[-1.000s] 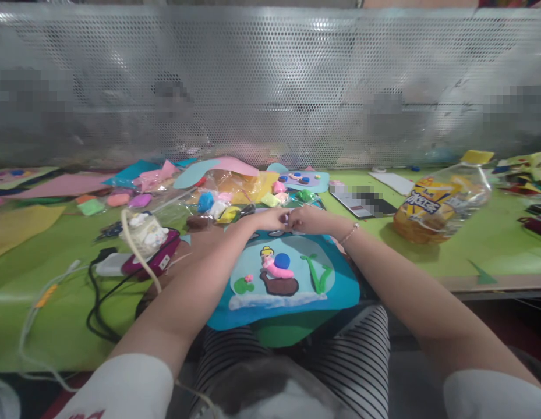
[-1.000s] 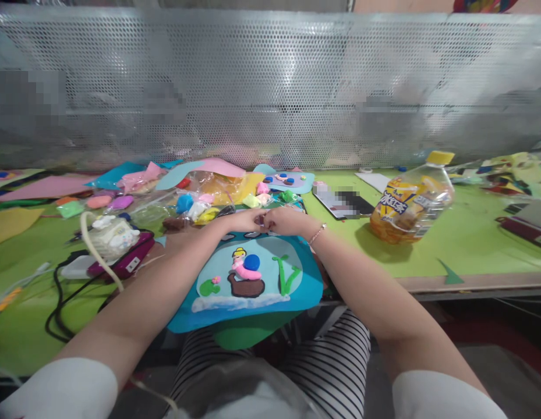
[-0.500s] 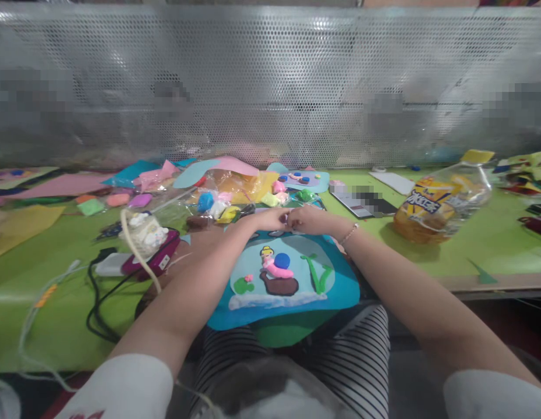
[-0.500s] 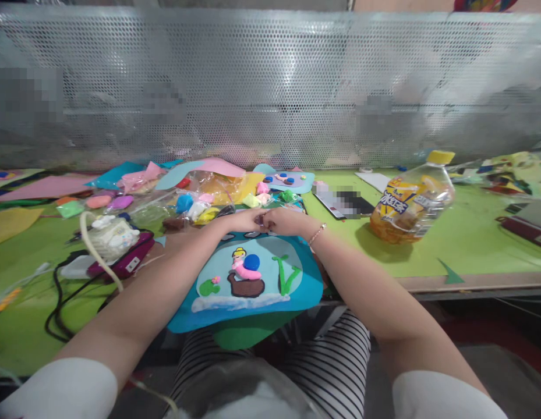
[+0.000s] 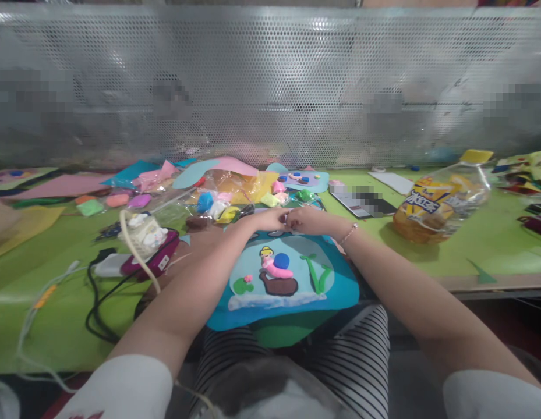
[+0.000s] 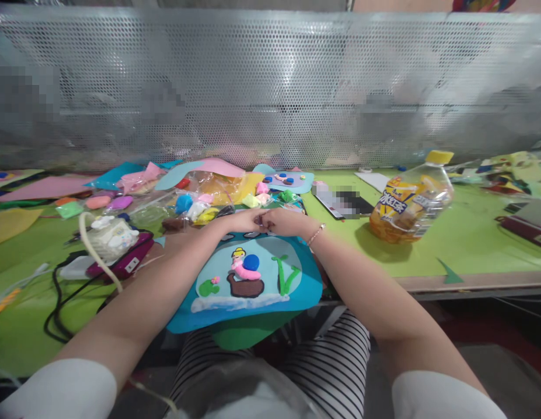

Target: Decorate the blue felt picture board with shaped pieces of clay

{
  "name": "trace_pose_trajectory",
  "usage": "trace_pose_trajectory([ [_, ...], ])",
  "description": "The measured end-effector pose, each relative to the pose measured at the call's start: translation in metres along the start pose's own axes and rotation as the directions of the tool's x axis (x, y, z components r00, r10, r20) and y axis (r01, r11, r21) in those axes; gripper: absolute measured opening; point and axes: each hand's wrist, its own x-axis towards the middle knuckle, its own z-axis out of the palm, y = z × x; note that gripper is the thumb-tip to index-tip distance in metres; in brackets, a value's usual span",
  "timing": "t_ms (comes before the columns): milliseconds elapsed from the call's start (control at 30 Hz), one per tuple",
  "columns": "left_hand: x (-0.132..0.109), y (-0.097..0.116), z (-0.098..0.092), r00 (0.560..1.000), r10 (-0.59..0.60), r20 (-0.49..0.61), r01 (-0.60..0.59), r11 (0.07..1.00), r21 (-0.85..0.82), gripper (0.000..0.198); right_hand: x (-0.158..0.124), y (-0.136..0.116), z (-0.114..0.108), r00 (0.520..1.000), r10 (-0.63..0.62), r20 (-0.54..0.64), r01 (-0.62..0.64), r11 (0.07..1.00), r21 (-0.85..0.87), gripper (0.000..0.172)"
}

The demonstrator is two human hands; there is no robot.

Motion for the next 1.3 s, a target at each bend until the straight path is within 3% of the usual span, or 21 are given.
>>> trace_pose_trajectory([
  [1033, 0.001, -0.004, 0.001, 1.000, 0.014, 0.005, -0.014, 0.999, -0.035, 0.032, -0.002, -0.001, -0.003, 1.000, -0.008, -0.021, 0.009, 0.999, 0.038, 0.026],
  [1300, 0.000, -0.002, 0.000, 1.000, -0.004, 0.021, 0.005, 0.997, -0.083, 0.030, -0.001, 0.000, -0.003, 0.999, 0.012, -0.037, -0.013, 1.000, -0.024, 0.024],
])
